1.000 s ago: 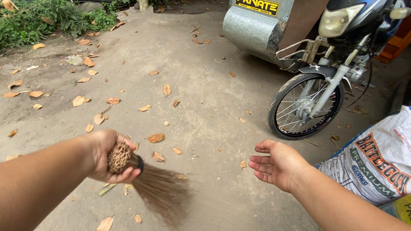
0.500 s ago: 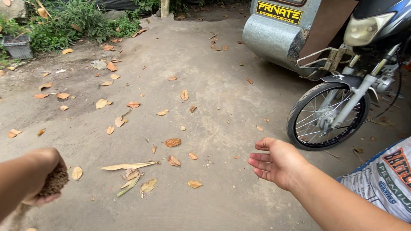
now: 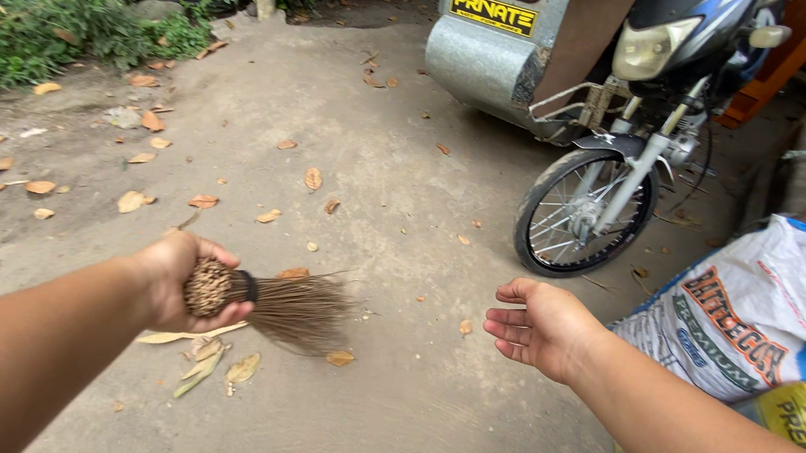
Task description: The person sweeps leaves and debris across a dirt ground using a small broom held in one hand to form a pile.
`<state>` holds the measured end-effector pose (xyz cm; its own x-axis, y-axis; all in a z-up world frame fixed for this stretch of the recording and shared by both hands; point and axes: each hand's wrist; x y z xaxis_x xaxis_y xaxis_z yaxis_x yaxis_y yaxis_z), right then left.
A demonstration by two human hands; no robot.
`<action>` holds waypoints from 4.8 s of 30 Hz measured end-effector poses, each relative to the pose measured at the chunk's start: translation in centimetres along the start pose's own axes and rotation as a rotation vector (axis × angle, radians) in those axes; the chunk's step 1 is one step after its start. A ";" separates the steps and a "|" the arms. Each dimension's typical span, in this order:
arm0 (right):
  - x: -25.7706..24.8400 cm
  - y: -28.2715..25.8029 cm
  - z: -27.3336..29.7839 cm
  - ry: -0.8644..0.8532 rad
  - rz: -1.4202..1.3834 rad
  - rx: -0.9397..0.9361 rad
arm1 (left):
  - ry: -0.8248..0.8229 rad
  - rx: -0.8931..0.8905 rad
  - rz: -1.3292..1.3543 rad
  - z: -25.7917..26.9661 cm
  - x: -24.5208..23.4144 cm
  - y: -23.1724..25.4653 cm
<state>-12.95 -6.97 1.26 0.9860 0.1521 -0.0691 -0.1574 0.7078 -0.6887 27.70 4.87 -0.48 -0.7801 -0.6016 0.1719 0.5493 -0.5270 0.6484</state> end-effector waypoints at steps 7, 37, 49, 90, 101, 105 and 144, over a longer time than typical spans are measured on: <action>-3.0 2.0 0.8 0.091 -0.016 0.047 | -0.082 -0.029 0.058 -1.2 6.9 -3.1; -7.7 -1.8 -1.2 0.052 -0.083 0.019 | -0.209 0.028 -0.034 -0.8 16.8 0.8; -14.4 -3.2 -4.9 0.127 -0.097 0.051 | 0.141 0.027 -0.003 -1.7 18.5 -2.6; -18.9 -3.8 -5.7 0.115 -0.071 -0.038 | 0.346 0.137 -0.141 -6.1 21.5 2.3; -14.1 -6.0 -5.7 0.015 -0.009 -0.033 | 0.467 0.255 -0.136 -3.5 16.9 5.5; -10.8 -6.2 -5.1 -0.071 0.046 0.068 | 0.221 0.189 -0.044 -1.2 20.8 4.3; 13.7 -9.2 -4.3 -0.441 -0.260 0.492 | -0.109 0.200 -0.088 -6.1 20.7 8.6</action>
<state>2.23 -14.42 3.54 0.8968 0.1272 0.4239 -0.0291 0.9727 -0.2304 18.10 -15.73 4.15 -0.8557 -0.4850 0.1803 0.4165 -0.4387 0.7963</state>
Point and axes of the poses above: each hand's wrist, its own z-axis away from the middle knuckle, its own x-axis out of the palm, y = z × x, and after that the axes turned 10 degrees about x, right-handed
